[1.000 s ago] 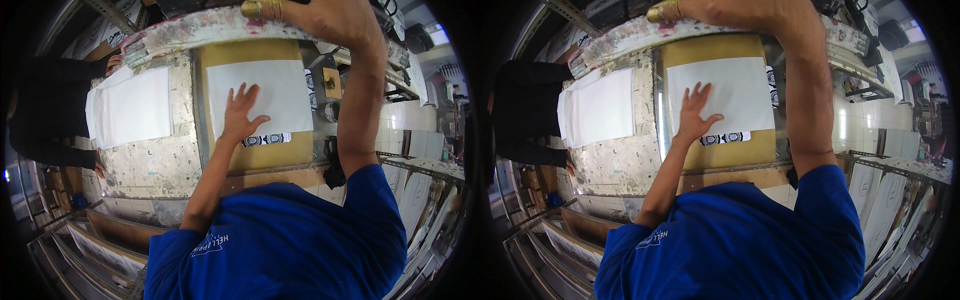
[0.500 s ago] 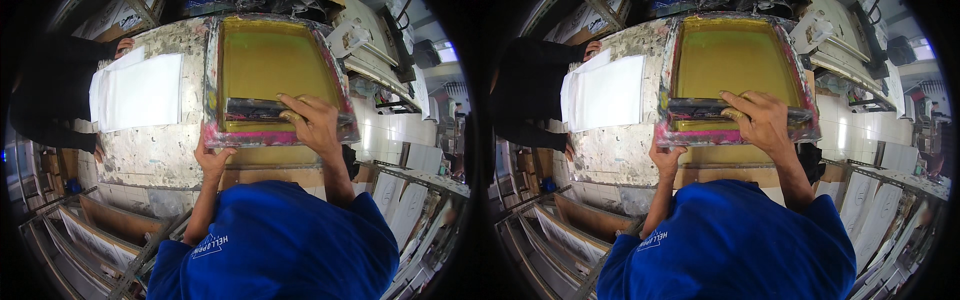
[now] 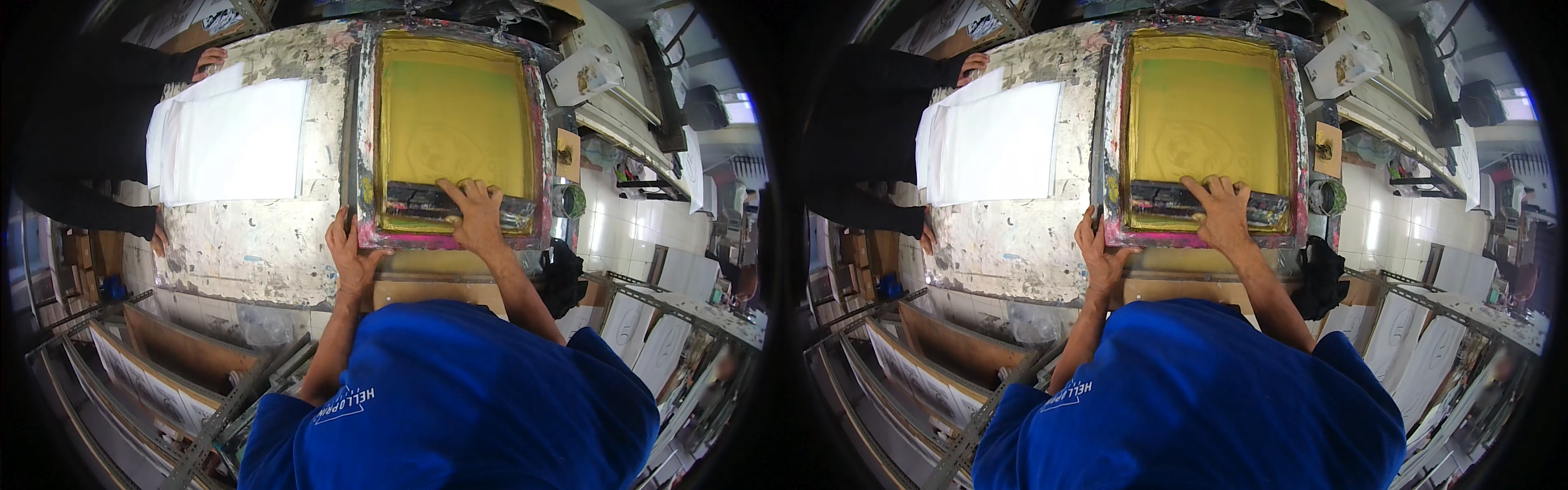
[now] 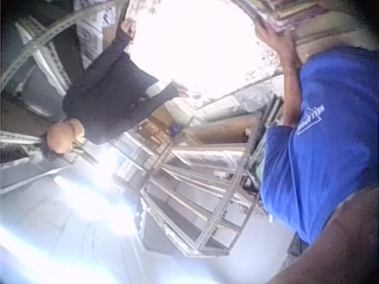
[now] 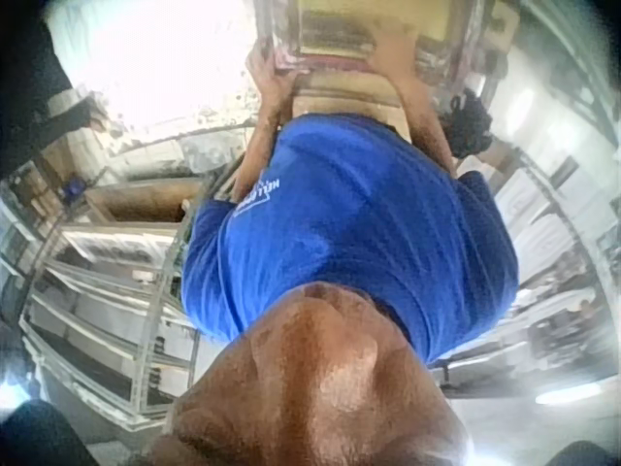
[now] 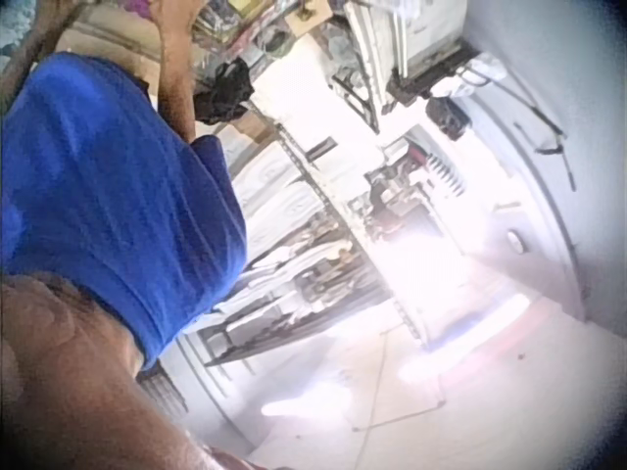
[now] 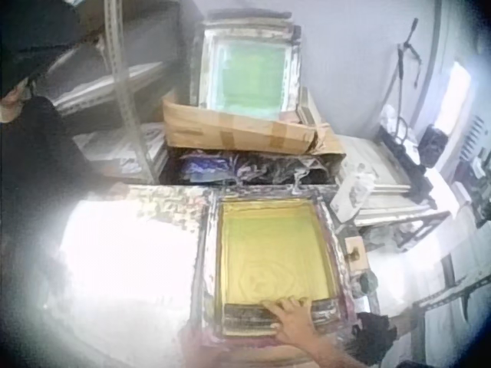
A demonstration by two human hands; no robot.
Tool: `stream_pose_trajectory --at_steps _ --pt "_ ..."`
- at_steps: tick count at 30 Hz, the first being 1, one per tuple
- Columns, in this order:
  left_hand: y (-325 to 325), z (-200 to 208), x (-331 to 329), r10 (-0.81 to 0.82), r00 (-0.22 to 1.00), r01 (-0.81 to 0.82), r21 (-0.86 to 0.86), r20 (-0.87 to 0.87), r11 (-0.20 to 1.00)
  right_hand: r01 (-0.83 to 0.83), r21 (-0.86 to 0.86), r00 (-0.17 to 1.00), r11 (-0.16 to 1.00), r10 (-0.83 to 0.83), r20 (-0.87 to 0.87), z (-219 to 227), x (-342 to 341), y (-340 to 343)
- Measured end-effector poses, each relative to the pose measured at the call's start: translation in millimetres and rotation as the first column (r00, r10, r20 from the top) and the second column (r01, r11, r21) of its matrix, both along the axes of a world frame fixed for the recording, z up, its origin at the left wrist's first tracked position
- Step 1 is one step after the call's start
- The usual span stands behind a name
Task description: The person performs a series of screen prints by lowering a yellow screen onto a white sheet, pulling a squeegee across the surface, and then lifting the screen to reveal the printed logo. The person repeats this process several times, placing new sheets on the table and handing the finished prints to another person.
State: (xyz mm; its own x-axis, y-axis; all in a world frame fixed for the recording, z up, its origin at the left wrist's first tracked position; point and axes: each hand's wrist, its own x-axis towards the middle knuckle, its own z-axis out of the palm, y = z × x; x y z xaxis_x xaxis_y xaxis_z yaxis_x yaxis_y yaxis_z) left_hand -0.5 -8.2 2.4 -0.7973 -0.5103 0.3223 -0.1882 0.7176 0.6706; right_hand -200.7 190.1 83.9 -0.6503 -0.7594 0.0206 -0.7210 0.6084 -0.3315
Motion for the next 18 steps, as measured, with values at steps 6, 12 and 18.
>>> stream_pose_trajectory --at_steps 6,12,18 --pt "2 12 0 0.017 0.997 -0.018 0.025 0.076 1.000 0.060 -0.171 0.987 0.984 -0.085 -0.139 -24 -68 -25" --pt "2 11 2 0.007 0.999 -0.011 0.067 0.052 0.998 0.013 -0.220 0.959 0.975 -0.074 -0.273 -33 -166 -61" --pt "1 5 4 -0.006 0.999 0.002 0.092 0.040 0.996 -0.038 -0.168 0.961 0.985 -0.010 -0.276 -32 -237 -85"
